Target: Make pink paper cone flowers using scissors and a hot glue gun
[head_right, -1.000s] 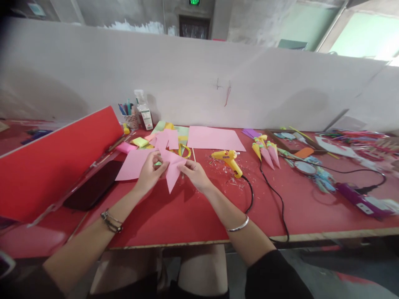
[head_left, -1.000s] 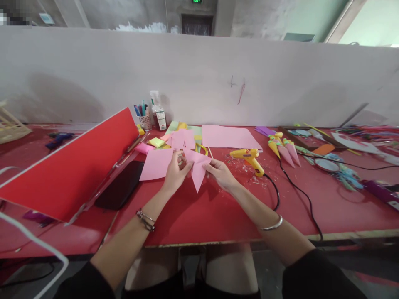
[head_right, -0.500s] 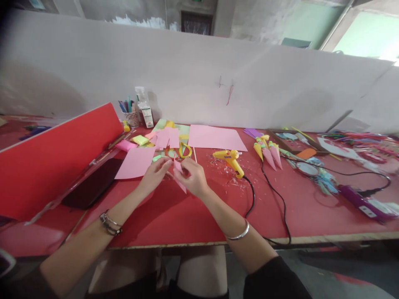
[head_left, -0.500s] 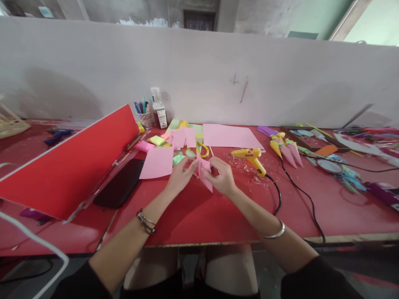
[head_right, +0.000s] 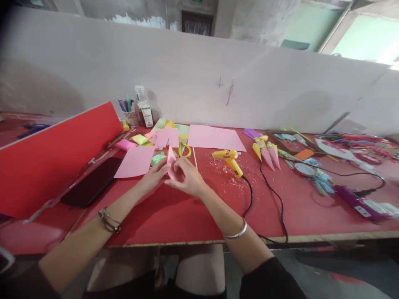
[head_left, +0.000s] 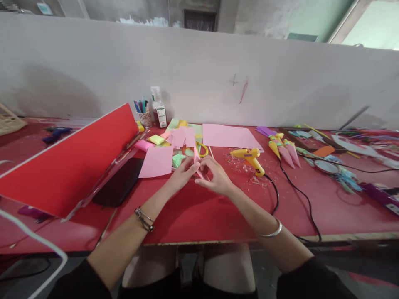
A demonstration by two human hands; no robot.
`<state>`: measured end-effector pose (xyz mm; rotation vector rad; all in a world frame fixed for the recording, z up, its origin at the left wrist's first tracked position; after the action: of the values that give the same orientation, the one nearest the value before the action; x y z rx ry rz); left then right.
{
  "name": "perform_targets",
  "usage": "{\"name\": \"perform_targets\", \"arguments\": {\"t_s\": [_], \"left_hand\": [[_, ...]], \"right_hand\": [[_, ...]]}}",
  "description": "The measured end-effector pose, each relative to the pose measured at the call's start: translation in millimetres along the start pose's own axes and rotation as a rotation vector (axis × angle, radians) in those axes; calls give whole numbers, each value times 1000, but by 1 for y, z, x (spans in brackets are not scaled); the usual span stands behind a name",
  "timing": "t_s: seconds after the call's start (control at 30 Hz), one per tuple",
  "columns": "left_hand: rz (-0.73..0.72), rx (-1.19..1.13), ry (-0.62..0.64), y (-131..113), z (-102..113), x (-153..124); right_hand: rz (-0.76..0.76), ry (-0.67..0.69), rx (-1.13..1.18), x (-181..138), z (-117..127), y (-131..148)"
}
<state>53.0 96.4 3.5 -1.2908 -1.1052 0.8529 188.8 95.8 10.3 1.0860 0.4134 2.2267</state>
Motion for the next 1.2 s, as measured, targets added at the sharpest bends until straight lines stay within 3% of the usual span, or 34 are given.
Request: {"name": "perform_targets", "arguments": {"t_s": [0.2, 0.63, 1.2], "left_hand": [[10, -9, 72, -5, -3, -1], [54, 12, 53, -2, 0, -1], [92, -34, 18, -2, -2, -2]], "right_hand": [[-30, 72, 138, 0, 2, 1], [-81, 148, 319, -2, 2, 0], [-106, 73, 315, -2, 2, -5]]}}
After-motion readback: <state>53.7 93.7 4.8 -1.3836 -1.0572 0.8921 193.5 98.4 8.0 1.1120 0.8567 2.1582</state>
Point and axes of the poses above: each hand's wrist, its own x-axis towards the middle knuckle, its own z-axis out of the back of the hand, y = z × x, the point moved 1 cm from there along x, towards the middle knuckle, and after that the axes turned 5 degrees about -x, right-handed, at the moved point
